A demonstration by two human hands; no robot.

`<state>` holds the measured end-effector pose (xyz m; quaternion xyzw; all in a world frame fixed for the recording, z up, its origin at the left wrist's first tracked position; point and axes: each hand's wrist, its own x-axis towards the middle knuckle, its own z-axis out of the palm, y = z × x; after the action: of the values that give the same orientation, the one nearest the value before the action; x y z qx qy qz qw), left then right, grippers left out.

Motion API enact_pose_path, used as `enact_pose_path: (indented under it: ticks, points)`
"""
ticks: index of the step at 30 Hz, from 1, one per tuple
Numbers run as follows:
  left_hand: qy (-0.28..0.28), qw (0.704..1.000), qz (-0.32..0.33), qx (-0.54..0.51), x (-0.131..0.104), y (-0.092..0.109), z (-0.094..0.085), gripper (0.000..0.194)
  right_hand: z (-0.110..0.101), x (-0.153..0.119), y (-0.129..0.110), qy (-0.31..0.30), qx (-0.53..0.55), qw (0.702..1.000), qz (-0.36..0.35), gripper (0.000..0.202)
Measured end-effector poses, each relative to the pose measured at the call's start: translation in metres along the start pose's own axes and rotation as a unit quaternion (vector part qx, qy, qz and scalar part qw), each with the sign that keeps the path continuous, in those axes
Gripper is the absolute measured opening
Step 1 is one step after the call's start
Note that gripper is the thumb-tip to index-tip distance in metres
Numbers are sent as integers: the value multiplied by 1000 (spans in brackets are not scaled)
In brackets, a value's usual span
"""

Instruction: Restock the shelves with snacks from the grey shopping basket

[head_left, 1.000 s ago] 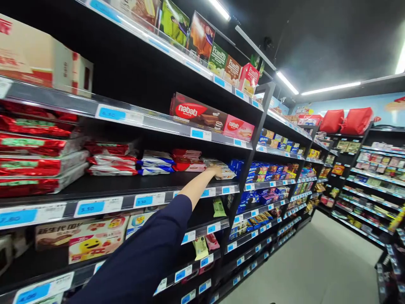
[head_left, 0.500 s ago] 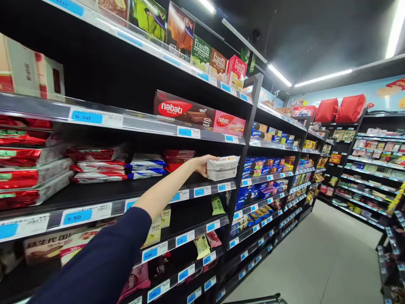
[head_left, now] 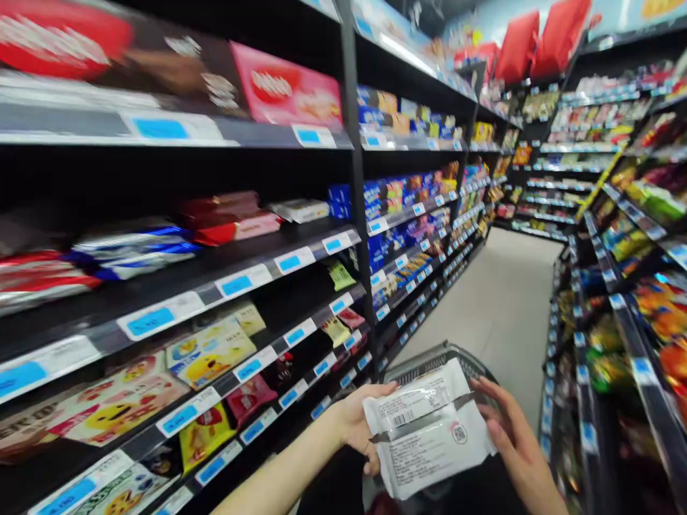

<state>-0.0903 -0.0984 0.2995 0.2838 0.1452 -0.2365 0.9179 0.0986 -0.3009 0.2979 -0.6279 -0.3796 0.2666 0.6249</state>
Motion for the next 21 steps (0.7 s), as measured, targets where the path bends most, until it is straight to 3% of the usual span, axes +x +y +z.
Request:
enact_pose_path:
  ticks: [3, 6, 8, 11, 14, 16, 18, 21]
  points:
    - [-4, 997, -51, -54, 34, -42, -4, 65, -7, -13, 3, -24, 9, 997, 75, 44]
    - [-22, 995, -60, -71, 42, -70, -10, 83, 1, -38, 28, 33, 27, 986, 161, 36]
    - [2, 997, -17, -69, 39, -90, -15, 93, 10, -59, 50, 82, 44, 972, 215, 37]
    - [136, 985, 99, -38, 30, -124, -18, 90, 26, -89, 77, 126, 37, 958, 254, 40]
    - [287, 934, 212, -12, 24, -153, -14, 84, 44, -111, 94, 119, 27, 957, 265, 40]
    - [335, 911, 241, -11, 22, -162, -10, 93, 54, -120, 99, 101, 41, 956, 273, 38]
    - [342, 909, 239, -11, 21, -163, -7, 98, 60, -125, 102, 89, 70, 952, 283, 36]
    - [324, 918, 226, 2, 17, -155, -5, 83, 59, -127, 101, 62, 143, 943, 294, 35]
